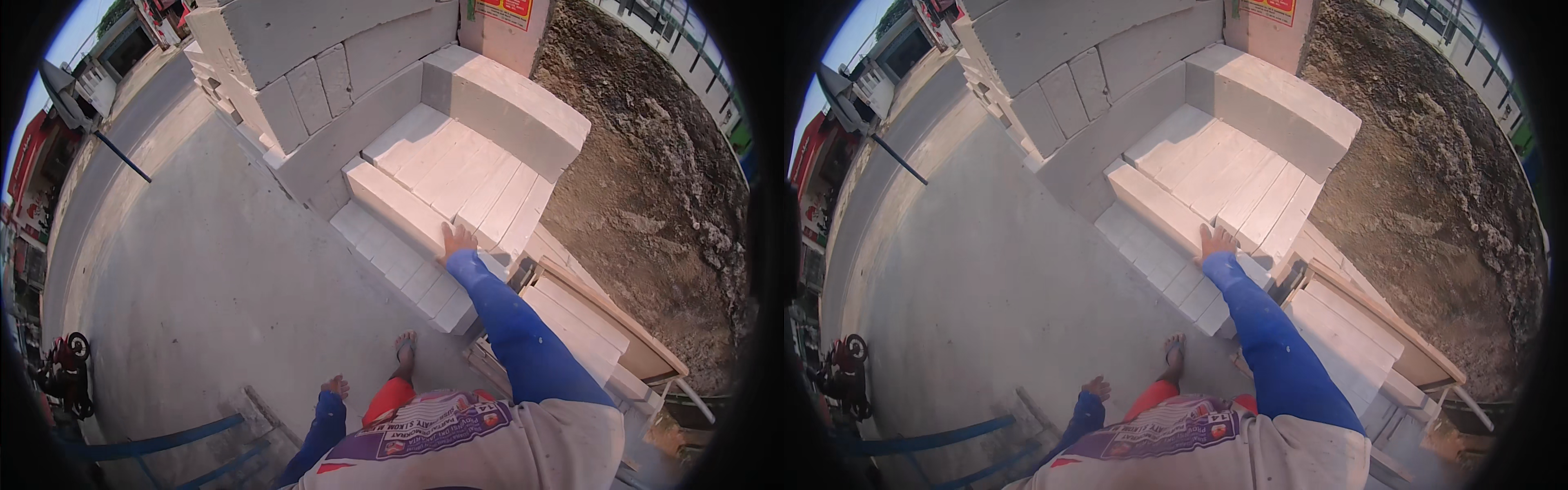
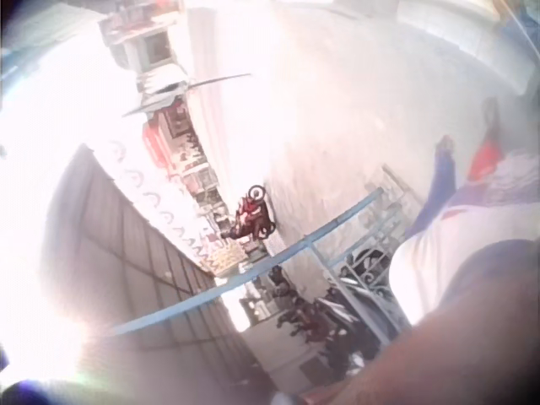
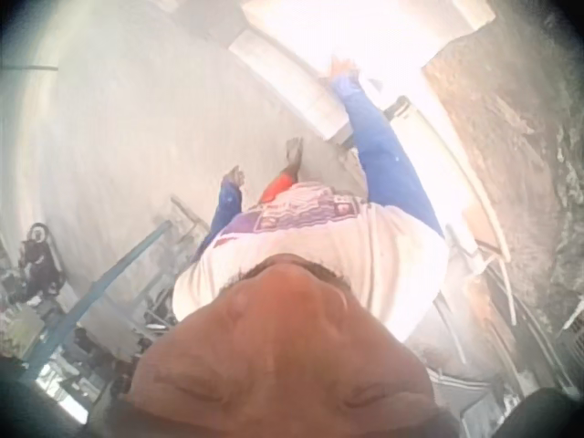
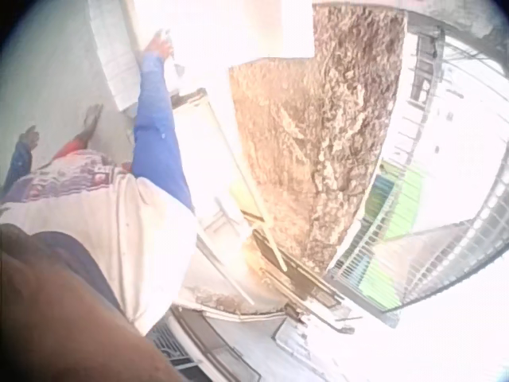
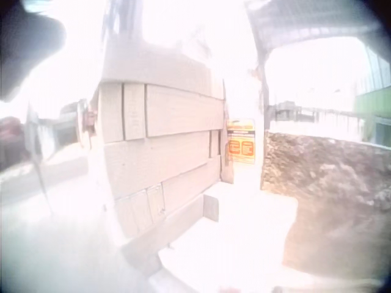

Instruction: The person unloads white bricks from a wooden wheelbarrow by hand, stacking them onto a large pile on the side of a narrow alley.

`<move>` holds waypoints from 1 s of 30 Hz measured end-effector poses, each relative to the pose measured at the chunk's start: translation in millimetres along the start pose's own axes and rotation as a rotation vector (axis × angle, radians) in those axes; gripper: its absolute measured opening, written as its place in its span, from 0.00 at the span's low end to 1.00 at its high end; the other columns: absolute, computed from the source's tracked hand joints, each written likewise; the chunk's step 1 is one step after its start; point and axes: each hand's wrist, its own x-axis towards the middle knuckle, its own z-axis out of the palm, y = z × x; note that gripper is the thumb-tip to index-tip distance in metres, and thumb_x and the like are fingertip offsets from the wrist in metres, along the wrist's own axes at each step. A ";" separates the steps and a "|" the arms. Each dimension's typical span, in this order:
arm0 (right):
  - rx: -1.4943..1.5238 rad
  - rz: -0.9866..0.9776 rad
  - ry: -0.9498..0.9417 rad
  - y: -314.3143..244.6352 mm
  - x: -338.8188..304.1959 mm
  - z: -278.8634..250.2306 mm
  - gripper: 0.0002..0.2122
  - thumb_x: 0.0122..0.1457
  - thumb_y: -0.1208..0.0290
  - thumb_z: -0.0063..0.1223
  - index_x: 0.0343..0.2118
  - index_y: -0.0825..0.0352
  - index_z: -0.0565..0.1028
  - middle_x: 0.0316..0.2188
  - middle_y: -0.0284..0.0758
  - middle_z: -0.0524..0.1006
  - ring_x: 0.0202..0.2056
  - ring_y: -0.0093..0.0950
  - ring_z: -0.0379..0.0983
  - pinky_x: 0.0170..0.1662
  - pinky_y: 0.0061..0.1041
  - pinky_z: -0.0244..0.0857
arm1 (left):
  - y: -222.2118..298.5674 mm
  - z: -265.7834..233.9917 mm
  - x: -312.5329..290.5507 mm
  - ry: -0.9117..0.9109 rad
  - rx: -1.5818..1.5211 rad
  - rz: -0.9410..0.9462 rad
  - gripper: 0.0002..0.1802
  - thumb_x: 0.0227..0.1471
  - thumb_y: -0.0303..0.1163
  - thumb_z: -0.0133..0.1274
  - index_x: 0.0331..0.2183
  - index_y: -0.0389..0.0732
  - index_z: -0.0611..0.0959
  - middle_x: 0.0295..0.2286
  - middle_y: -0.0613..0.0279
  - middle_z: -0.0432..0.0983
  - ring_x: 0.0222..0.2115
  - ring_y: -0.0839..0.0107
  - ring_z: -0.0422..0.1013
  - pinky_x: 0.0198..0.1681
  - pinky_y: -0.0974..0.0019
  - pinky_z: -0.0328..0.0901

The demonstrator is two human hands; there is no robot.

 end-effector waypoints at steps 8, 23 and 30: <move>-0.058 -0.053 -0.074 -29.9 -6.9 -12.6 0.45 0.43 0.55 0.66 0.65 0.50 0.53 0.46 0.47 0.69 0.47 0.45 0.69 0.49 0.42 0.65 | 80.3 16.5 46.2 0.005 0.064 -0.082 0.28 0.54 0.45 0.53 0.51 0.39 0.71 0.48 0.43 0.72 0.44 0.49 0.73 0.42 0.48 0.70; 0.359 0.081 -0.229 -72.3 27.5 -10.3 0.53 0.44 0.60 0.68 0.68 0.53 0.39 0.50 0.51 0.64 0.49 0.49 0.67 0.49 0.45 0.64 | 111.7 48.9 69.0 -0.094 0.281 -0.258 0.29 0.56 0.46 0.50 0.56 0.44 0.67 0.50 0.46 0.70 0.45 0.49 0.71 0.42 0.47 0.68; 0.450 0.046 -0.169 -32.7 -58.2 -1.8 0.52 0.41 0.66 0.67 0.67 0.51 0.43 0.48 0.55 0.64 0.48 0.50 0.69 0.48 0.43 0.65 | 148.2 92.3 33.7 -0.198 0.423 -0.064 0.37 0.56 0.51 0.48 0.58 0.37 0.61 0.53 0.42 0.65 0.48 0.46 0.68 0.47 0.45 0.65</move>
